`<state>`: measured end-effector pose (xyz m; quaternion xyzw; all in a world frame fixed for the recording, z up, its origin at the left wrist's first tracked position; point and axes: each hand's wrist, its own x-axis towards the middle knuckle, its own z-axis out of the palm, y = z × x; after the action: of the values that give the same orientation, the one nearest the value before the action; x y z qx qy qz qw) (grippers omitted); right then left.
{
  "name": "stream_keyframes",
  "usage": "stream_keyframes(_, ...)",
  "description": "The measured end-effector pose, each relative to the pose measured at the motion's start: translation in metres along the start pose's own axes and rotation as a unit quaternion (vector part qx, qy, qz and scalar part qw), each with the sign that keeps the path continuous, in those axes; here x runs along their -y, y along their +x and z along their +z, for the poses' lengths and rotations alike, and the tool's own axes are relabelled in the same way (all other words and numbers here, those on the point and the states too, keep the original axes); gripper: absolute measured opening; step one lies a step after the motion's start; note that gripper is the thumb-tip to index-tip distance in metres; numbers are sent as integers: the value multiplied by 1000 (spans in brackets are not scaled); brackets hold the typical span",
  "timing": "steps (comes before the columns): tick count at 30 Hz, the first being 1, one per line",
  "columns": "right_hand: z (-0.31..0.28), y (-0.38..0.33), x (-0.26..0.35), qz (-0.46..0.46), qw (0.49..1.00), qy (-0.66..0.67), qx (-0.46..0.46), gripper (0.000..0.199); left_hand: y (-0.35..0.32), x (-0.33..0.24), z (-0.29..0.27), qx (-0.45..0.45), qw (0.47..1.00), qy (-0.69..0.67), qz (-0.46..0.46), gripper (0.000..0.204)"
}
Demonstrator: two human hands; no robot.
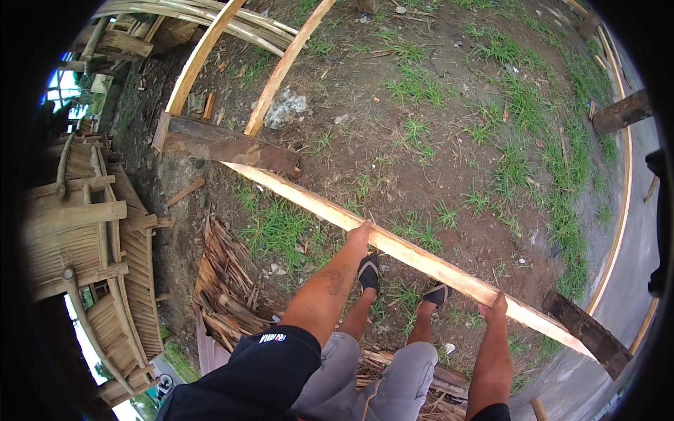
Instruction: The person hammers nails into wooden planks to assemble a rectangular frame, then retrieves another plank from a stack and measures it with a tape measure.
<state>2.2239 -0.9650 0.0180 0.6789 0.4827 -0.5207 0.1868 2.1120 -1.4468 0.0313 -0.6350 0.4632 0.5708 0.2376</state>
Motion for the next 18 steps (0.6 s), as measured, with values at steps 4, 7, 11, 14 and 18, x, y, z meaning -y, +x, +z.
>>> stream_keyframes(4,-6,1,3,3,999,-32,34,56,13,6,5,-52,991,-123,14,63)
stream_keyframes(7,5,-21,-3,65,993,-52,-82,73,8,14,5,2,993,-107,43,67)
stream_keyframes(11,69,-105,-20,-183,901,-299,-255,82,-36,15,-1,14,999,29,-40,69)
stream_keyframes(14,141,-206,-22,-337,869,-345,-113,50,-104,12,-10,144,988,62,7,54)
stream_keyframes(18,220,-355,-2,-302,891,-253,224,34,-203,-25,-43,320,947,18,27,28)
